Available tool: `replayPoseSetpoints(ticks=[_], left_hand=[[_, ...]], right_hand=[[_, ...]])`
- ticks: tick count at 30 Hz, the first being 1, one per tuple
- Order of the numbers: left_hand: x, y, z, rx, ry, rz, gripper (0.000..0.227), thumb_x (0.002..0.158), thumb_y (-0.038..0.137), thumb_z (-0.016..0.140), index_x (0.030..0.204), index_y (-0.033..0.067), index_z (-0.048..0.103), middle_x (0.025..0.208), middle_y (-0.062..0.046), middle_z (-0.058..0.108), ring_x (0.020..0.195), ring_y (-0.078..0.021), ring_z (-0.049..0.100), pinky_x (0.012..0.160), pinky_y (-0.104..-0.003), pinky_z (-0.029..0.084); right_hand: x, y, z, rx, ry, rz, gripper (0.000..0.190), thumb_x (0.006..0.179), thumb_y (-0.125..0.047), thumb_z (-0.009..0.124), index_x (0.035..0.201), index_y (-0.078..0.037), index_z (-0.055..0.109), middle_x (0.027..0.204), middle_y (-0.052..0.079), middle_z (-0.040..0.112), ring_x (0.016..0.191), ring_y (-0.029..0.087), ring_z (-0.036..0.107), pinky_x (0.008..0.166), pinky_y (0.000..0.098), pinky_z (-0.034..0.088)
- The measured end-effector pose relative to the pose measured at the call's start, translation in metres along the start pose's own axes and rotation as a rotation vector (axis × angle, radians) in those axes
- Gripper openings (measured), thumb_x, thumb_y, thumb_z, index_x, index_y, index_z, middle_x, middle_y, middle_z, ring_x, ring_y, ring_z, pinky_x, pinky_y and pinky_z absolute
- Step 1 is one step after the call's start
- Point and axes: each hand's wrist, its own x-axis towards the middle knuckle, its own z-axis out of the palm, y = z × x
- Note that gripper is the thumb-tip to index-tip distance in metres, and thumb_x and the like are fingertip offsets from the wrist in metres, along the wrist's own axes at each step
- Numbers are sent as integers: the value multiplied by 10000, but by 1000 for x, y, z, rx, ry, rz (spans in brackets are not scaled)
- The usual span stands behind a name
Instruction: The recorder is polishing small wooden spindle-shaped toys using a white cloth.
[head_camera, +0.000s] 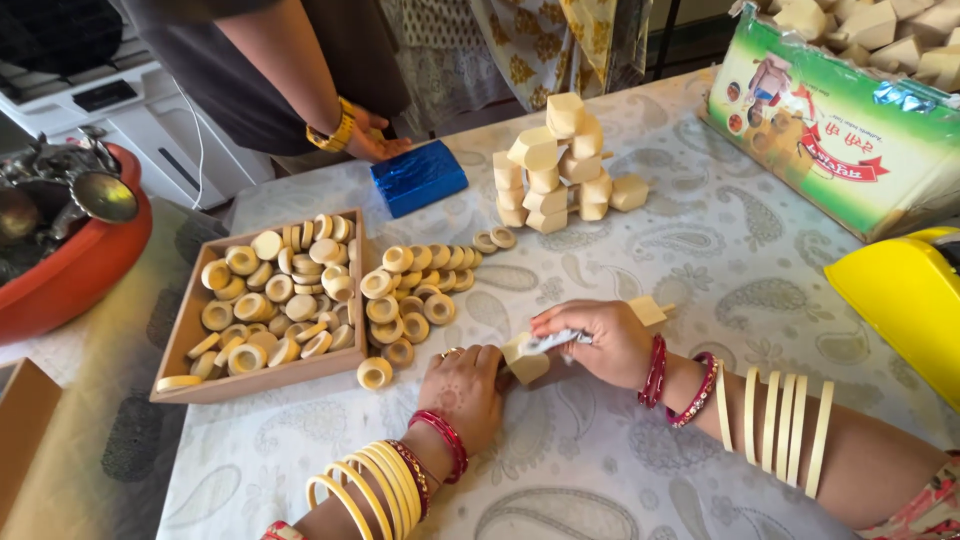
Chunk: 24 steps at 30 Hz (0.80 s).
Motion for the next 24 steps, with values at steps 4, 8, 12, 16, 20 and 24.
replayPoseSetpoints(ticks=[4, 8, 12, 16, 20, 24], left_hand=[[1, -6, 5, -52, 3, -61, 265, 783, 99, 596, 1045, 61, 611, 989, -162, 709, 1007, -368, 639, 917, -493, 451], [1, -13, 14, -51, -17, -67, 251, 782, 94, 592, 1023, 32, 619, 976, -190, 709, 994, -395, 640, 919, -500, 466], [0, -12, 13, -43, -12, -49, 187, 824, 125, 585, 969, 16, 633, 959, -205, 708, 967, -413, 648, 898, -509, 480], [1, -3, 1, -59, -29, -50, 158, 894, 159, 567, 961, 37, 642, 937, -196, 710, 943, -413, 643, 884, -516, 468], [-1, -3, 6, -92, 7, -28, 144, 914, 156, 558, 970, 53, 643, 921, -181, 715, 922, -409, 638, 864, -516, 459], [-3, -10, 26, -212, 94, 37, 139, 883, 87, 533, 975, 46, 629, 904, -170, 713, 901, -396, 651, 824, -499, 477]], right_hand=[[0, -16, -2, 111, 179, 69, 301, 893, 28, 639, 1180, -35, 707, 1334, 116, 718, 1199, 232, 723, 974, 345, 601], [10, -49, 4, -294, -76, -419, 583, 895, -156, 704, 1432, -6, 536, 1496, 193, 512, 1442, 385, 429, 1176, 476, 390], [1, -30, 18, -539, -349, -389, 712, 883, -107, 621, 1529, 23, 351, 1596, 229, 352, 1481, 395, 338, 1180, 476, 336], [-1, -7, 16, -430, -384, -140, 706, 868, 62, 567, 1543, -15, 376, 1568, 216, 397, 1430, 341, 430, 1145, 396, 389], [4, -13, 11, -243, -321, -92, 645, 860, -9, 665, 1473, -55, 468, 1467, 147, 531, 1359, 316, 522, 1112, 361, 439], [2, -27, 9, -9, -222, -22, 583, 860, -76, 717, 1410, -41, 529, 1381, 143, 597, 1303, 313, 583, 1088, 384, 461]])
